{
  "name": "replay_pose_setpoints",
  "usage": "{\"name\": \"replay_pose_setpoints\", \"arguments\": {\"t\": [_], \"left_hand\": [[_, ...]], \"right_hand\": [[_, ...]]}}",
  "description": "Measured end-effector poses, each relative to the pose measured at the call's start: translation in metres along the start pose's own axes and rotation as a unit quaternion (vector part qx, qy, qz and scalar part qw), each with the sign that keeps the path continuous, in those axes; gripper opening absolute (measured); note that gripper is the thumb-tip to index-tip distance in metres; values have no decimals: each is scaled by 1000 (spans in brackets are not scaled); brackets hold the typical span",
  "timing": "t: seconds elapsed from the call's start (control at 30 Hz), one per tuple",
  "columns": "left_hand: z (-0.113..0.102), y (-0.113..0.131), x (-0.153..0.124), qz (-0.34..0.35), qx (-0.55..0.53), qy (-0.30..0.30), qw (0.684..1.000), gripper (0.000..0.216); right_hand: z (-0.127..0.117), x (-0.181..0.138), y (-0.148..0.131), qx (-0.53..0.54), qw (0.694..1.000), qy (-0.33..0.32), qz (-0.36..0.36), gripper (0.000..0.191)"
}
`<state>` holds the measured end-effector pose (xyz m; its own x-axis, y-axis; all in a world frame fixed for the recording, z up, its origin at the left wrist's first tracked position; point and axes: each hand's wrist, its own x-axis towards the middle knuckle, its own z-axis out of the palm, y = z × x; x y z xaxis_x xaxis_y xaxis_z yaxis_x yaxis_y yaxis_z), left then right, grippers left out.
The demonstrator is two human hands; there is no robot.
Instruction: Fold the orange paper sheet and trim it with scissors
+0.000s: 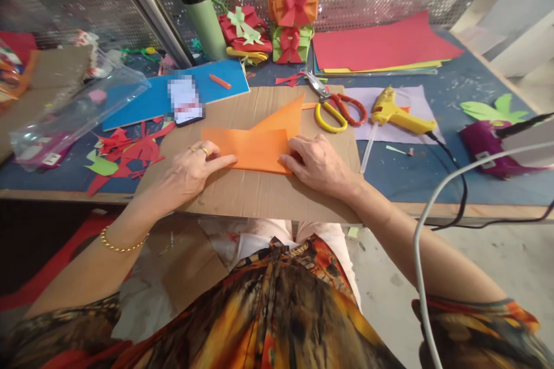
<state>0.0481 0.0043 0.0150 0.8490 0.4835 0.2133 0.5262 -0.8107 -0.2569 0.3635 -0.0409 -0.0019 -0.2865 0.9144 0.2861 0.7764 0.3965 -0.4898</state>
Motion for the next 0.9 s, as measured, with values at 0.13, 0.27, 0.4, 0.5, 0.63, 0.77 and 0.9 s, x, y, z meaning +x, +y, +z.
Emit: {"name": "replay_pose_setpoints", "arguments": {"t": [0.13,0.27,0.4,0.5,0.63,0.77,0.9], "left_hand": [[-3,1,2,-1,11,-25,1000,41],[-8,4,5,1,37,-45,998,41],[-8,3,6,0,31,-50,998,43],[-6,2,3,9,14,-30,999,52],[-5,1,-3,24,9,-25,999,64],[-6,2,-7,39,1,-12,999,64],[-5,1,-8,52,-5,3,999,65]], "right_hand": [[0,1,1,20,1000,5,1,35],[-1,1,1,32,999,0,4,35],[-1,0,1,35,999,-11,6,33],[-1,0,1,34,999,-12,12,32],[-1,1,1,31,999,-9,20,35],[-1,2,0,26,999,-4,22,36],[-2,2,-1,36,999,-7,26,35]]}}
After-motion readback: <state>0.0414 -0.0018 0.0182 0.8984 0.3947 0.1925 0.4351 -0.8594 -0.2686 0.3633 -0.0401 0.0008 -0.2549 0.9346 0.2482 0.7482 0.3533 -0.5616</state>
